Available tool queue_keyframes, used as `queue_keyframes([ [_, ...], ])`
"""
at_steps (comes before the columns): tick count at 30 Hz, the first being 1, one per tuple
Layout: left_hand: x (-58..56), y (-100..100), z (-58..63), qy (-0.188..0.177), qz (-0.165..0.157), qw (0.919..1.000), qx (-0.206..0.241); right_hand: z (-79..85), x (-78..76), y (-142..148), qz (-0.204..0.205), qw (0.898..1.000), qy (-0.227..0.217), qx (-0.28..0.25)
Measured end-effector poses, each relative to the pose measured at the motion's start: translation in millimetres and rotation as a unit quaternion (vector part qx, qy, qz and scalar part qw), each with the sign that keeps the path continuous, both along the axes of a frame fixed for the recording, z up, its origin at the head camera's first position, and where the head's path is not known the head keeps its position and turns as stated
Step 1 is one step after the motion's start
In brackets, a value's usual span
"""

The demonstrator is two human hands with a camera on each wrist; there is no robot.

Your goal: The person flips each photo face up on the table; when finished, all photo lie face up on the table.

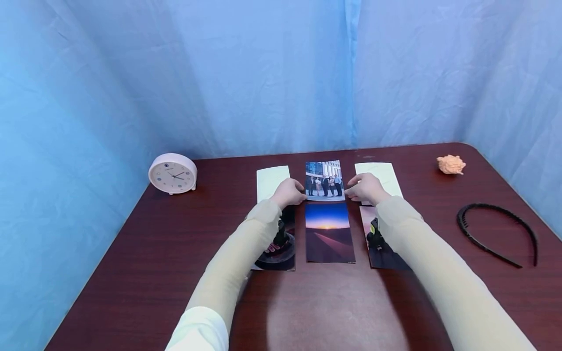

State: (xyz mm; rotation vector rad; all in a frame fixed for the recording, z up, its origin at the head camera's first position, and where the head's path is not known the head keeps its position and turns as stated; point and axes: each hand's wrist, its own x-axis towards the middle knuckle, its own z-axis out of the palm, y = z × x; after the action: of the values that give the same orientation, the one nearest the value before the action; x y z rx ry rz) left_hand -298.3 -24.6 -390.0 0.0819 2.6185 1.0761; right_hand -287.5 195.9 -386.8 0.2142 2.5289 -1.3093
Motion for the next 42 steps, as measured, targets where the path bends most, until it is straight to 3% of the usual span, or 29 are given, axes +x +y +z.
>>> queue_keyframes([
  [6, 4.3, 0.6, 1.0, 0.007, 0.021, 0.999, 0.039, 2.7, 4.0, 9.8, 0.009, 1.0, 0.018, 0.011],
  [14, 15.7, 3.0, 6.9, 0.053, 0.016, 0.9951, 0.082, 8.2, 7.2, 29.0, 0.02, 0.999, 0.033, 0.024],
  [22, 14.5, 13.0, 4.0, 0.078, 0.047, 0.9872, 0.131, 16.6, 8.4, 56.7, 0.006, 0.998, 0.05, 0.041],
  [32, 20.2, 39.3, 8.5, 0.066, 0.003, 0.986, 0.153, 13.6, 8.6, 97.1, -0.039, 0.992, 0.038, 0.116],
  [37, 21.4, 59.3, 12.4, 0.057, -0.02, 0.9844, 0.165, 9.3, 9.1, 104.2, -0.027, 0.991, 0.019, 0.13],
  [42, 17.7, 79.1, 12.7, 0.048, -0.022, 0.9821, 0.181, 9.6, 8.6, 106.7, -0.006, 0.99, 0.014, 0.138],
])
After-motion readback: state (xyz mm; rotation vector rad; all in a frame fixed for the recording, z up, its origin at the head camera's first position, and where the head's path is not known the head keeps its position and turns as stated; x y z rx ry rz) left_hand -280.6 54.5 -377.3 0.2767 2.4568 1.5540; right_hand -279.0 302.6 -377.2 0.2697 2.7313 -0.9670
